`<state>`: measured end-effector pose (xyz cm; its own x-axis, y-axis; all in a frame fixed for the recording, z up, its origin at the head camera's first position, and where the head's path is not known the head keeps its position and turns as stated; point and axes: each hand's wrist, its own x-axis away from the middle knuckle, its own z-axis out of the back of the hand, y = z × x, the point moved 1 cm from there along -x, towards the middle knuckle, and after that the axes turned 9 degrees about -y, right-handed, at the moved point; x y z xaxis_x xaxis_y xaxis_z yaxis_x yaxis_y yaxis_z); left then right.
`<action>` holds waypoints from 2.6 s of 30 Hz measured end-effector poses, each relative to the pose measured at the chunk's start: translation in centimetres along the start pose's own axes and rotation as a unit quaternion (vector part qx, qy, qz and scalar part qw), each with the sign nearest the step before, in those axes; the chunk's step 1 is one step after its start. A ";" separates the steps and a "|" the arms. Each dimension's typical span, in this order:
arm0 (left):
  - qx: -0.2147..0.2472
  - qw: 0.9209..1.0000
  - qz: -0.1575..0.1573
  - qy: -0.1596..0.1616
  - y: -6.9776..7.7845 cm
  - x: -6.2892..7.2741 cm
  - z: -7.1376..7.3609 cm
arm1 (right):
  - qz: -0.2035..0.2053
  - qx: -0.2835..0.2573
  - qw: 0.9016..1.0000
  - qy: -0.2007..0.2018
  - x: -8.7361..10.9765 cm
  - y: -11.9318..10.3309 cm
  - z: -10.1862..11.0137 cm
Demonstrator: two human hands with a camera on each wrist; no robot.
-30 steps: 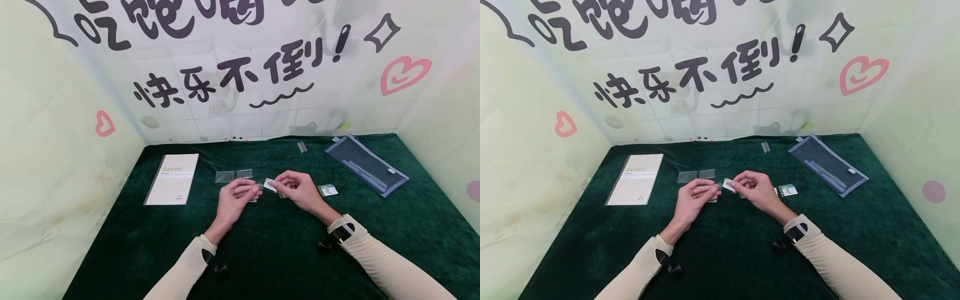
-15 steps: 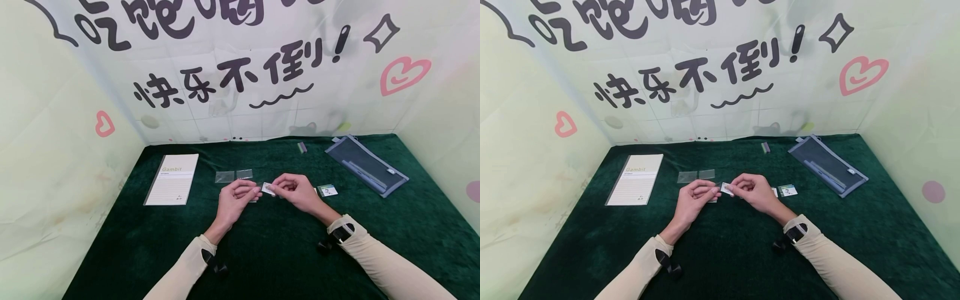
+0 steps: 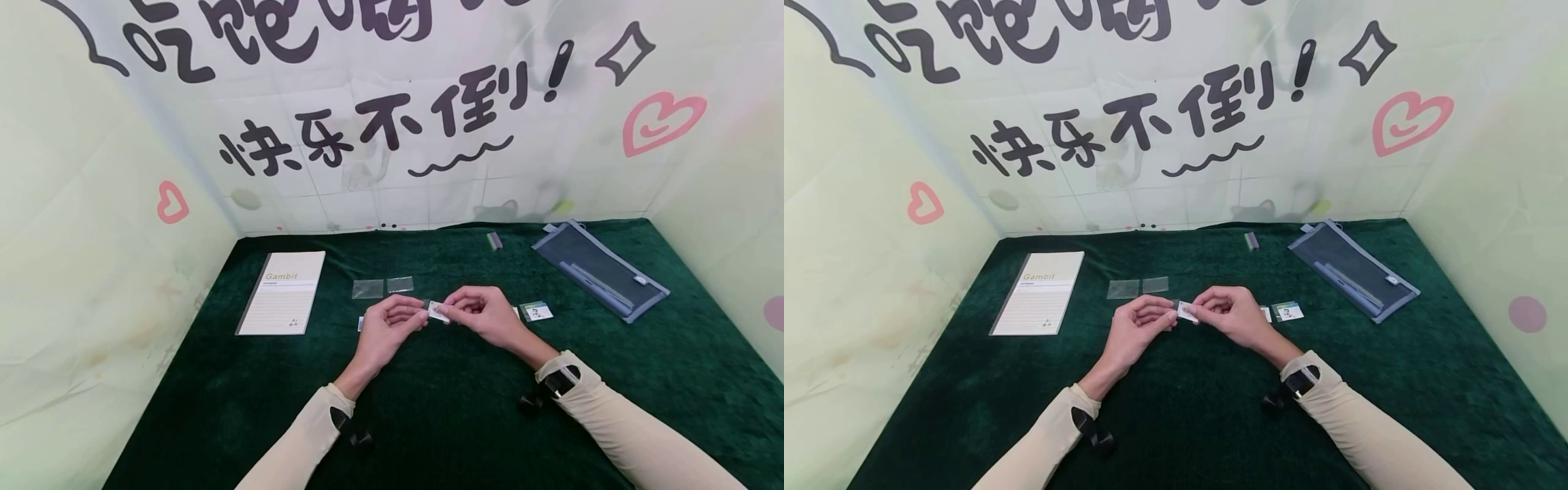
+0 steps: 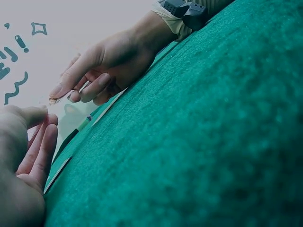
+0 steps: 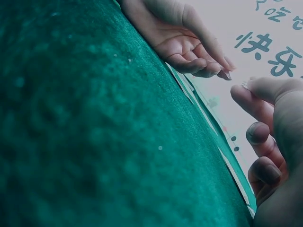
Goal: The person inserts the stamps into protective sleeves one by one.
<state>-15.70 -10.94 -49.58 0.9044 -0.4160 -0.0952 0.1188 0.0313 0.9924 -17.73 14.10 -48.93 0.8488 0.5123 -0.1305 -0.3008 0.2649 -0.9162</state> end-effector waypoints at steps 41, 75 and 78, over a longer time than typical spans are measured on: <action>0.009 1.000 0.002 -0.008 -0.2 0.0 0.0 | -0.003 -0.022 1.000 -0.018 0.2 -0.1 0.0; 0.004 1.000 -0.001 -0.007 0.1 0.0 0.1 | -0.002 -0.002 1.000 -0.015 0.1 -0.1 0.0; 0.002 1.000 -0.001 -0.009 0.1 0.0 0.1 | -0.002 -0.009 1.000 -0.018 0.1 -0.2 0.0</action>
<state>-15.74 -11.01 -49.51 0.8969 -0.4320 -0.0949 0.1180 0.0270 0.9926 -17.64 14.11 -48.76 0.8340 0.5400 -0.1132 -0.2890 0.2529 -0.9233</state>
